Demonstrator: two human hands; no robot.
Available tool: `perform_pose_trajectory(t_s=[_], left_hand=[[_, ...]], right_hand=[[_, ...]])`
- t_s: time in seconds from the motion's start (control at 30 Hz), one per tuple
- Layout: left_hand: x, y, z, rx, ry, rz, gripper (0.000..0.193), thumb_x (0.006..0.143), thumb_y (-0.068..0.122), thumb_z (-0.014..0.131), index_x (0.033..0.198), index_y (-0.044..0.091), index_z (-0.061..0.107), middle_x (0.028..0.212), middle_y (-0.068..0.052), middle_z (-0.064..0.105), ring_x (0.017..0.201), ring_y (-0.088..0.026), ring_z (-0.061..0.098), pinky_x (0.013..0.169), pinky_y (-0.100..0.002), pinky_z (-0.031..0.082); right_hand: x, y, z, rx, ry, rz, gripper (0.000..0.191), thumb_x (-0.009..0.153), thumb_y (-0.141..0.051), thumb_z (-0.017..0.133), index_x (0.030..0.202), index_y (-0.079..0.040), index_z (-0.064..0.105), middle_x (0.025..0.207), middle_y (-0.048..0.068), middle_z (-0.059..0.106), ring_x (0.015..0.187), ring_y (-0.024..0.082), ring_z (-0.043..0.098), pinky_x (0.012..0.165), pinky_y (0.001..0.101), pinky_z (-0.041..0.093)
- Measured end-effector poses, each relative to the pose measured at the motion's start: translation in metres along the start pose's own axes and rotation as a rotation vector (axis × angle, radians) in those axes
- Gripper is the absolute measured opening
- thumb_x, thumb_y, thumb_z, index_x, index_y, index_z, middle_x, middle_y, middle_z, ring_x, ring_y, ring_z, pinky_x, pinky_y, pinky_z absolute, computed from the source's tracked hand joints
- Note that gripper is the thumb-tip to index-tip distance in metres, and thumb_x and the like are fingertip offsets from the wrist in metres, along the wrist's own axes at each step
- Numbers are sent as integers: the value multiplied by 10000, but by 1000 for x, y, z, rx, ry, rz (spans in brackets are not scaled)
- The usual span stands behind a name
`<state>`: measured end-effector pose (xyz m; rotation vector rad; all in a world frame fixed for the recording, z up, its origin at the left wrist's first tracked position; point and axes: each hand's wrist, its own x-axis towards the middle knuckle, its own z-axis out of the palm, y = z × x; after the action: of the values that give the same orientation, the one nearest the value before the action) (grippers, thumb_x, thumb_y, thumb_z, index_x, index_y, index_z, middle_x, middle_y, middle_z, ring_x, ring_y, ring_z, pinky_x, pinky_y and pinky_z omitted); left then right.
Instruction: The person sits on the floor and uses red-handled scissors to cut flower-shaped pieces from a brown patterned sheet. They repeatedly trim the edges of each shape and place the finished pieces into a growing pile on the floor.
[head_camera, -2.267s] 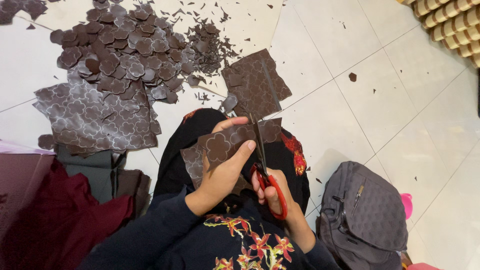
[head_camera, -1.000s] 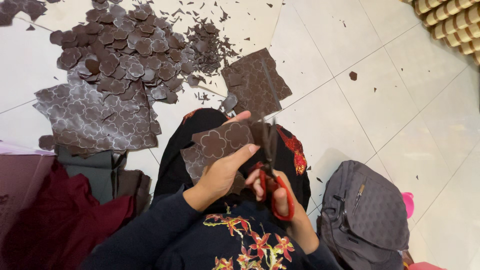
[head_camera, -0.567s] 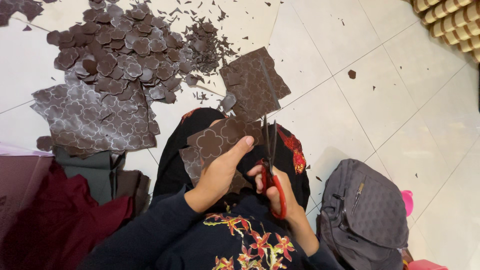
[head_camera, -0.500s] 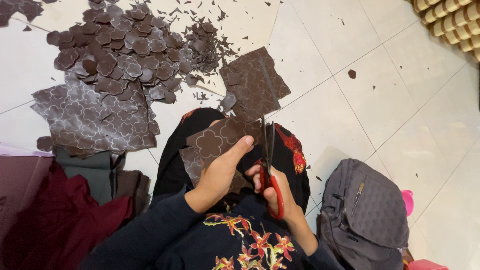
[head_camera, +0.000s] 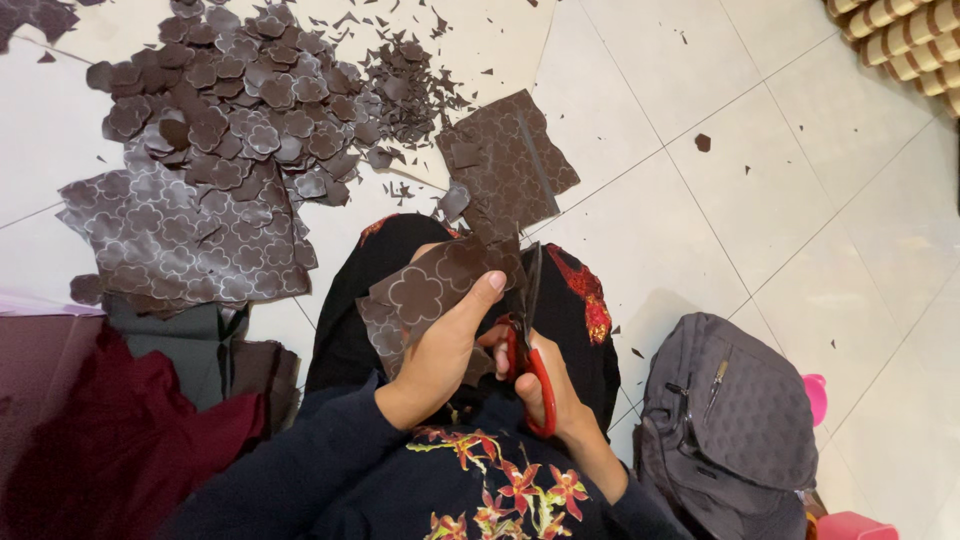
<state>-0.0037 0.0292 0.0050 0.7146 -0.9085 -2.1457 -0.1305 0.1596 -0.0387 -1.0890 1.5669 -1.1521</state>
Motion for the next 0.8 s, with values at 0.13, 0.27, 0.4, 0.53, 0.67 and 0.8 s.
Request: perform_pose_trajectory(t_s=[0.13,0.27,0.4,0.53,0.67,0.8], left_hand=[[-1,2,1,-53,11,-38,144,976,187,651,1004,67,577,820,-25,615,534,-107,586,411,-269,494],[-1,1,1,-102,13,-131,147,966,201,647,962,62,600,771,-30,608,487,-127,570,388,-268,473],[0,-2,-1,-72,25,-164,175,982,216,648,946,48,616,754,-36,605,479,-120,562,394,-256,460],[1,-4,-1,19,-23,-193,266,1033,273,631,912,35,632,680,-54,587,446,-105,520,398,-237,425],[-1,-5,-2,-26,42,-151,173,952,256,646,912,97,592,647,-22,587,402,-111,514,361,-253,423],[0,-7,-4,-62,-29,-220,278,1010,286,635,876,43,611,614,-48,568,405,-118,523,378,-247,433]], right_hand=[[1,-2,1,21,-37,-11,1110,749,-979,483,1179,37,612,853,-1,505,766,109,502,699,257,432],[4,-2,3,26,-62,-17,1093,764,-967,485,1188,34,603,854,0,512,771,114,508,710,266,448],[5,-1,3,26,-79,-40,1058,792,-958,472,1167,23,601,848,-2,519,775,115,517,715,267,448],[7,2,6,89,-99,-45,1044,792,-939,506,1189,26,566,859,3,510,782,122,504,713,273,443],[6,5,7,109,-76,-71,1011,821,-928,492,1165,19,582,846,-2,520,769,116,510,706,262,440],[6,6,7,126,-83,-69,1014,833,-920,502,1183,28,590,857,6,520,783,120,513,723,264,446]])
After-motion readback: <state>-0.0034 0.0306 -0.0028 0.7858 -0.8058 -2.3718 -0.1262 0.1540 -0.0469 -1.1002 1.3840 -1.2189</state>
